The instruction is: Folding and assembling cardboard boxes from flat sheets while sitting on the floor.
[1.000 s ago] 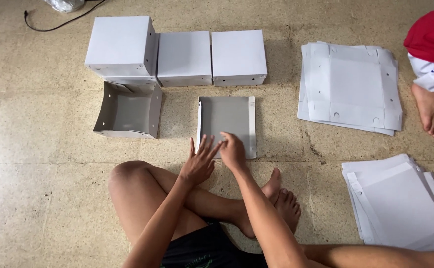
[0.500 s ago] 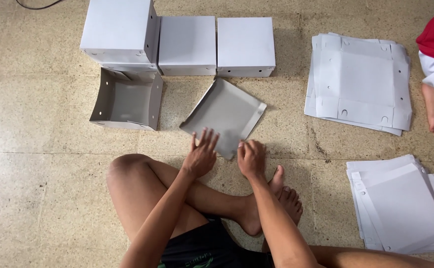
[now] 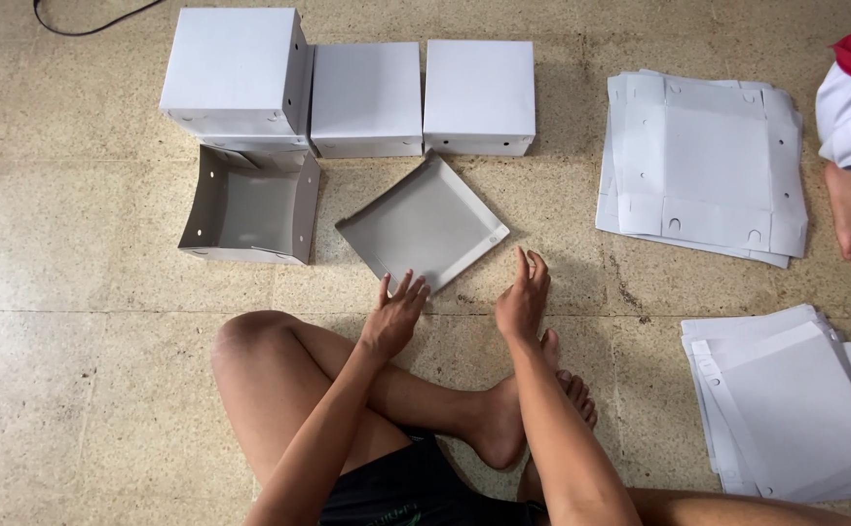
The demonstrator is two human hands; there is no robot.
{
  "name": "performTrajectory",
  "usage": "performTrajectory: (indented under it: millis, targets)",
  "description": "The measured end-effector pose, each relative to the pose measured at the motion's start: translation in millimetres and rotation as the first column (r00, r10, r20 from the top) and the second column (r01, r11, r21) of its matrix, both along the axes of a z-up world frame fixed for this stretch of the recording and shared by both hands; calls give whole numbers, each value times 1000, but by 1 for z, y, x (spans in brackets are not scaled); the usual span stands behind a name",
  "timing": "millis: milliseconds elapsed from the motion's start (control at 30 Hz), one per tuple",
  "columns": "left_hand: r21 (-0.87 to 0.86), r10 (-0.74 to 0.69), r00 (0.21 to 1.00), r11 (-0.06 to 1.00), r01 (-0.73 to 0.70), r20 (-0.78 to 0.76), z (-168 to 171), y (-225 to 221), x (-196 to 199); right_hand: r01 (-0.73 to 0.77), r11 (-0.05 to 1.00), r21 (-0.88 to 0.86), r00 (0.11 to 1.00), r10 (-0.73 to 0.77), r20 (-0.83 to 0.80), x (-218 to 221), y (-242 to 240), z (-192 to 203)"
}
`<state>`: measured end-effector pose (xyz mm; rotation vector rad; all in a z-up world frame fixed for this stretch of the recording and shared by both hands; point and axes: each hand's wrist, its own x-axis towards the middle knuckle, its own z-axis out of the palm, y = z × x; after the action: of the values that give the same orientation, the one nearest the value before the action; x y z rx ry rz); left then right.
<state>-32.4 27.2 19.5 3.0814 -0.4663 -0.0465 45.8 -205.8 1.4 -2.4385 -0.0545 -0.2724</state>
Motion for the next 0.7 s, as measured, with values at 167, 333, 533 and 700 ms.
performTrajectory:
  millis: [167,333,533,700]
  targets:
    - [6,107,975,994,-111,193,-7,10,2,24,1000,12,999,-24,34,-8,8,2]
    - [41,133,955,988,-149,267,-32,16,5,51,997,-58,987,-42,154,-10,12,-9]
    - [-13,219,957,975,-220,190,-42,25,0,4,999,-42,991,2,131,-11,13,-11]
    - [-152,437,893,895,-420,106,-47,29,8,-73,995,67,990,64,127,-8,12,-21]
